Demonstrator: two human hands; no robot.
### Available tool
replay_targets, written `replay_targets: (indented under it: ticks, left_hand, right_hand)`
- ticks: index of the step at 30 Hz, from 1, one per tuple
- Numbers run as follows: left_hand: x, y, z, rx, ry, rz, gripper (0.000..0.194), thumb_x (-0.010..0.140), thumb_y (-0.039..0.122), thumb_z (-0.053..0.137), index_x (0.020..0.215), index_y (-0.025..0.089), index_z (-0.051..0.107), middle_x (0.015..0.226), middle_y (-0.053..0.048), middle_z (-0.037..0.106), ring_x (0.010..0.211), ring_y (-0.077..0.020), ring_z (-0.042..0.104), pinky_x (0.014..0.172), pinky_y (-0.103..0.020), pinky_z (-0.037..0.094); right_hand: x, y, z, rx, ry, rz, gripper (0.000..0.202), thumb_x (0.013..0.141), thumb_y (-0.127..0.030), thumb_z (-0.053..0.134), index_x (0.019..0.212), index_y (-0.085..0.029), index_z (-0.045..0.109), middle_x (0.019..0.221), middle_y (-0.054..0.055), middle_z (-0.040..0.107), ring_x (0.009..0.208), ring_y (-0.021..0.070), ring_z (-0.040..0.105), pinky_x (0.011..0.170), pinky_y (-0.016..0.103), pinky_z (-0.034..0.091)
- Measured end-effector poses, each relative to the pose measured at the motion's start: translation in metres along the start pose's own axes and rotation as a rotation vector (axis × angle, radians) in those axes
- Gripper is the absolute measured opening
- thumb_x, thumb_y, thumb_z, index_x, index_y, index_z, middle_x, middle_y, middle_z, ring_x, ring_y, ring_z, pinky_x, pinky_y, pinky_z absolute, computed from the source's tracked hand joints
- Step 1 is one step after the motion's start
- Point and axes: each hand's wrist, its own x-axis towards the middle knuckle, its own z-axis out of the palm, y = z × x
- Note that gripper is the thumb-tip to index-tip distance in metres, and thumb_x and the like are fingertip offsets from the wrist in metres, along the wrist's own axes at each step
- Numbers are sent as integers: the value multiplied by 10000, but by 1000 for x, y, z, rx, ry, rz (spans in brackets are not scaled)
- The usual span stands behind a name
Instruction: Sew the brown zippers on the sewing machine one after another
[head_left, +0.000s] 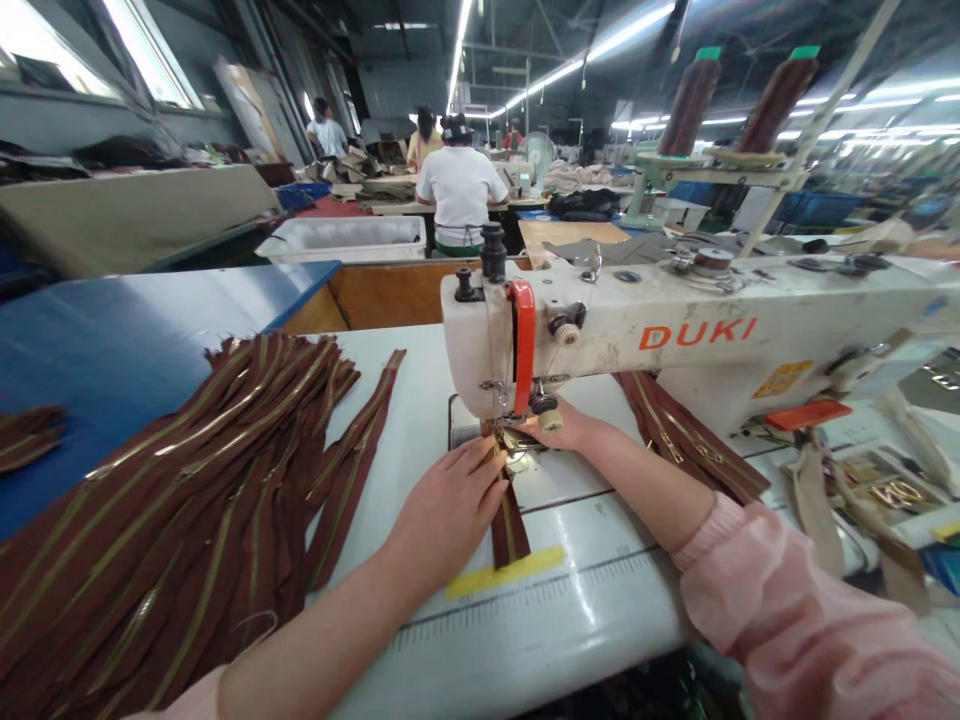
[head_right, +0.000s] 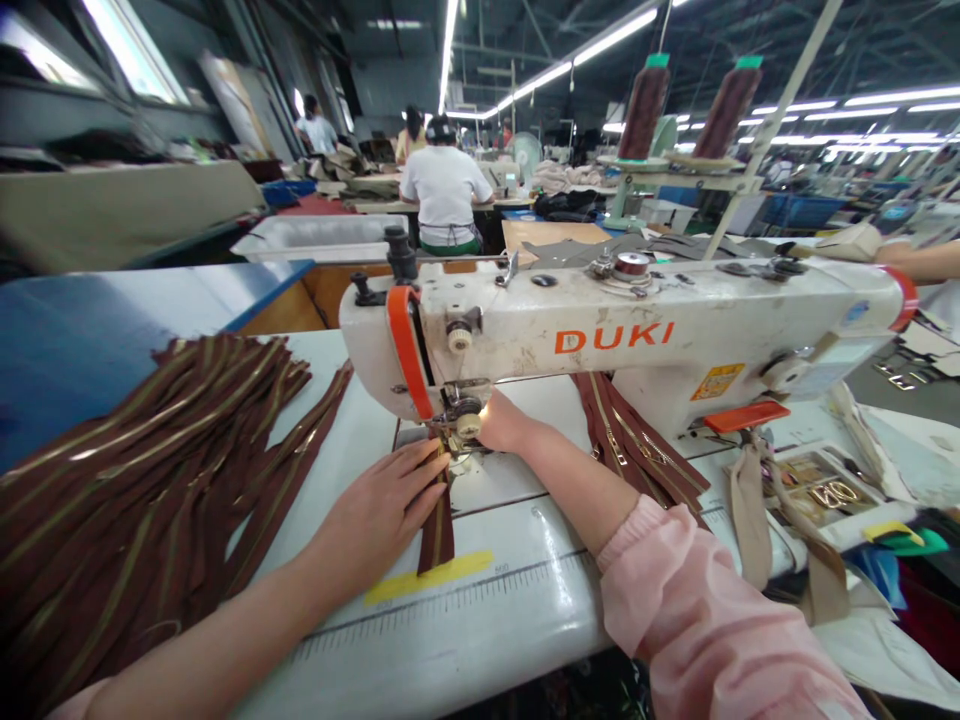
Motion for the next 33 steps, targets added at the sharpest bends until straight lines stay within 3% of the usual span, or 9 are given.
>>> replay_targets:
  ticks: [7,10,12,14,17,33]
  left_hand:
    - [-2,2,0,36,-4,-2,279,957,173,394,1100,134,631,1110,-83,685,1119,-233,582,963,-394,491]
    - [-3,2,1,7,-4,-25,271,953,184,410,1112,137,624,1119,-90,679,1111,-239,585,959,-407,496]
    - [-3,2,1,-26,-15,-47,263,945,186,426,1114,127,619,1117,-100,675,1100,-244,592,955,-417,500]
    - [-3,1,2,-47,-20,-52,262,942,181,425,1106,116,619,1110,-111,673,1096,-251,593,954,-429,501]
    - [-3,0,2,-49,3,-28,279,949,171,395,1102,110,620,1105,-118,672,1095,-253,591,949,-434,503]
    - [0,-1,2,-75,-6,-63,305,948,196,369,1101,133,625,1124,-122,669,1104,-238,596,952,-430,506]
  right_hand:
    - [-8,-9,-6,-187,23,63,151,817,-142,553,746,-147,685,828,47,711,798,198,630,811,332,499]
    - [-35,-20,-3,-303,160,92,207,870,-146,489,771,-133,670,862,98,681,828,226,587,801,379,469]
    - [-57,-29,5,-454,283,16,224,911,-166,462,827,-151,669,854,97,657,857,222,558,792,368,458]
    - [-75,-38,14,-505,171,-107,183,911,-158,491,891,-170,672,833,80,644,843,206,548,781,341,462]
    - [-86,-46,25,-550,68,-157,146,895,-144,531,913,-174,672,853,81,636,859,207,539,805,341,465]
    - [-81,-42,28,-634,44,-160,144,906,-156,537,942,-158,677,847,84,631,848,213,526,794,334,470]
